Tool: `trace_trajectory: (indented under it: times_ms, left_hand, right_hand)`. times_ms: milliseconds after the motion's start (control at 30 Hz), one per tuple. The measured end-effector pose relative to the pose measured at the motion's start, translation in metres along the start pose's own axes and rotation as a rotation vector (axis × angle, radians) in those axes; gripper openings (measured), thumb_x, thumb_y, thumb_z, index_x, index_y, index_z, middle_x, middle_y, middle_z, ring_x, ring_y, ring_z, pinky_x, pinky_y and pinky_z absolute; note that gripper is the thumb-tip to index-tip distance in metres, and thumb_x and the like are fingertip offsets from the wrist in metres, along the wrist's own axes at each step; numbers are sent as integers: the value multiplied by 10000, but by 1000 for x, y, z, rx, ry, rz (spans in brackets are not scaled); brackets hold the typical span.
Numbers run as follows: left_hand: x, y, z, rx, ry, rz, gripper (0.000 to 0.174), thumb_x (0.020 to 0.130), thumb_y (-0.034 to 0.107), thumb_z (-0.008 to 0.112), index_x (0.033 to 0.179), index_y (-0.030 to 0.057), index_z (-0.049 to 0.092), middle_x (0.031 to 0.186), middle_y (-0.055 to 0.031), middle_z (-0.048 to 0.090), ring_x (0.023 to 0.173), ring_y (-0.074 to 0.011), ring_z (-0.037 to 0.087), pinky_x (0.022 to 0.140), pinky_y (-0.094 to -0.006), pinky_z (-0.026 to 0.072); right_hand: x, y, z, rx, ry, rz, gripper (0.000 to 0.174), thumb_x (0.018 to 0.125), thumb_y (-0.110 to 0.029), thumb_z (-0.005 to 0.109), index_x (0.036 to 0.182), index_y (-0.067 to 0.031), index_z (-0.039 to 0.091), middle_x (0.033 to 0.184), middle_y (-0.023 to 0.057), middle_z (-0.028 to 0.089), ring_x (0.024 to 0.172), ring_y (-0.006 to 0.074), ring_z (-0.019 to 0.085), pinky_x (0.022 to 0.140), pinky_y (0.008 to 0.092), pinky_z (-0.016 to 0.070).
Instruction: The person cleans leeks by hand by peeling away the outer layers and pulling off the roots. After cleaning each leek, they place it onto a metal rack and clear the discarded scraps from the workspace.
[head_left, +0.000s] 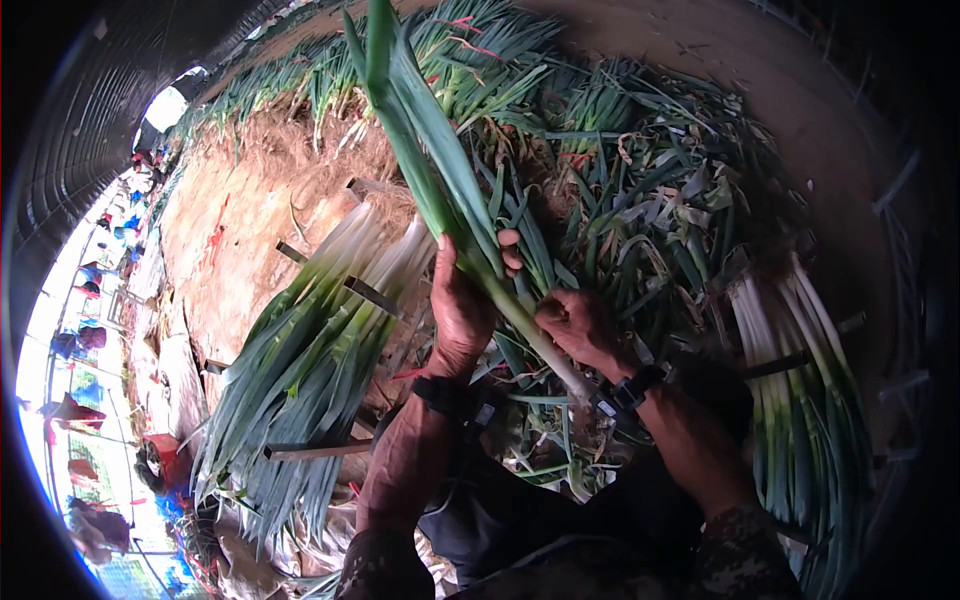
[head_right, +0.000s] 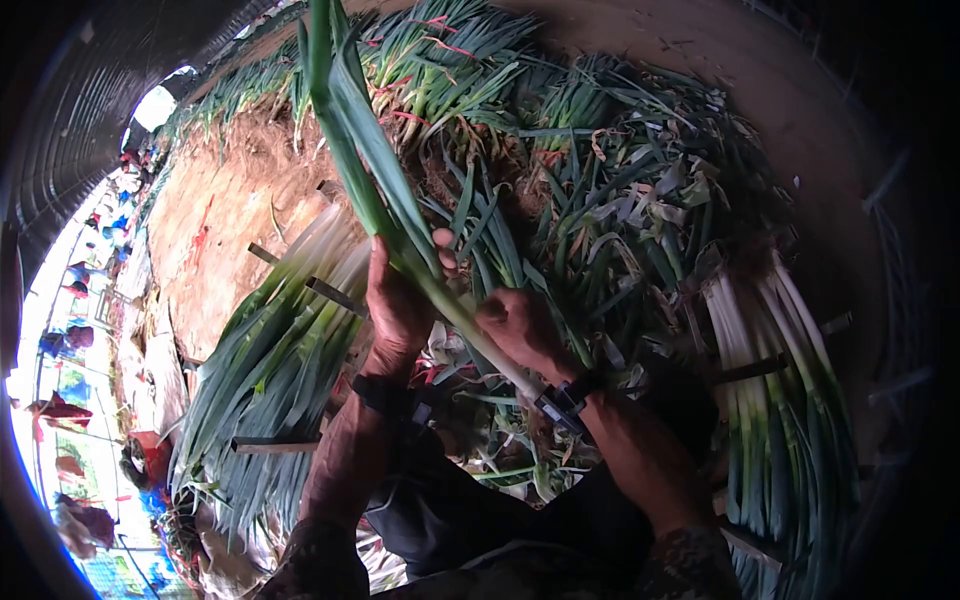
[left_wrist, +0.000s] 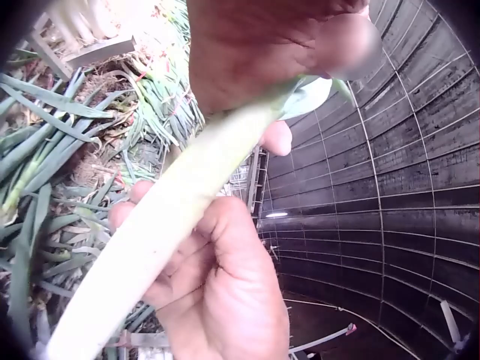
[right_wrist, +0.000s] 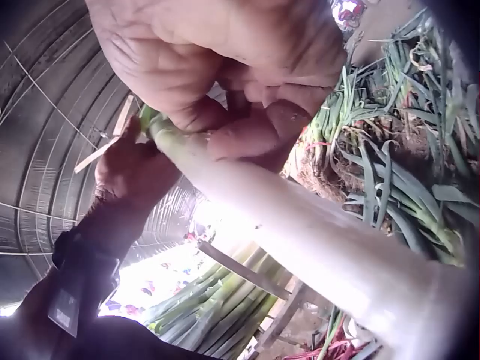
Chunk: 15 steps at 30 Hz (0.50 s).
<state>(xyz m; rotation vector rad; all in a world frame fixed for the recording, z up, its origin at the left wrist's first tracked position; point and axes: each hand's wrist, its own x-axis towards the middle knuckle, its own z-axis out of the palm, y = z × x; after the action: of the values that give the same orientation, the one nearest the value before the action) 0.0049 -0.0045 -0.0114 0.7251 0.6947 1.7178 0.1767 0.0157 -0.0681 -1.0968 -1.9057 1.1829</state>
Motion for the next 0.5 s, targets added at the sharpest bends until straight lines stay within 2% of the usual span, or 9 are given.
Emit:
trace_trajectory:
  times_ms: [67,100,167,233,267,367,400,500]
  left_hand:
    - [1,12,2,15,-2,55,610,1012,587,350,1223,43,528,1033,-162,688,795,-211,635,747,-333,490]
    - [2,19,1,-51,30,51,594,1004,593,367,1195,56,535,991,-165,690,733,-221,631,638,-320,497]
    - [8,30,-15,-119,-56,118,593,998,602,372,1177,64,545,960,-167,691,676,-232,623,539,-307,477]
    - [11,40,-29,-186,-59,164,600,995,587,420,1169,31,565,924,-163,659,671,-249,611,539,-308,486]
    - [8,48,-22,-167,47,190,623,981,609,428,1132,19,558,874,-152,622,632,-257,574,519,-323,453]
    - [5,54,-31,-158,95,189,633,960,634,446,1097,25,553,850,-147,594,602,-255,533,512,-332,423]
    - [3,59,-32,-146,108,170,627,945,646,463,1060,35,547,828,-130,579,584,-236,505,511,-326,406]
    - [2,72,-42,-240,58,182,619,940,654,468,1026,45,547,812,-113,573,561,-222,488,503,-318,395]
  right_hand:
    - [1,18,-2,17,-98,180,210,796,-202,668,786,8,673,682,186,661,675,319,693,601,397,521]
    - [-1,34,0,-172,-67,114,209,790,-200,666,798,8,672,671,182,655,671,323,690,596,408,516]
    - [-8,73,0,-558,-4,-17,213,778,-198,661,822,10,670,650,174,645,663,332,684,584,432,505]
    - [-16,123,-15,-696,-186,58,235,755,-219,670,834,2,678,700,190,656,710,375,673,612,448,508]
    - [-17,121,-19,-764,-284,91,248,743,-230,674,840,-1,681,725,198,662,734,397,667,626,457,509]
    - [-21,99,-28,-601,-183,185,263,751,-225,665,875,6,687,778,200,671,767,384,674,666,436,522]
    - [-18,85,-29,-592,-163,162,294,808,-224,661,1009,-10,688,881,158,704,826,310,698,695,396,531]
    - [-15,63,-25,-20,-120,4,347,870,-254,686,1147,-45,676,1011,137,725,910,249,719,757,374,561]
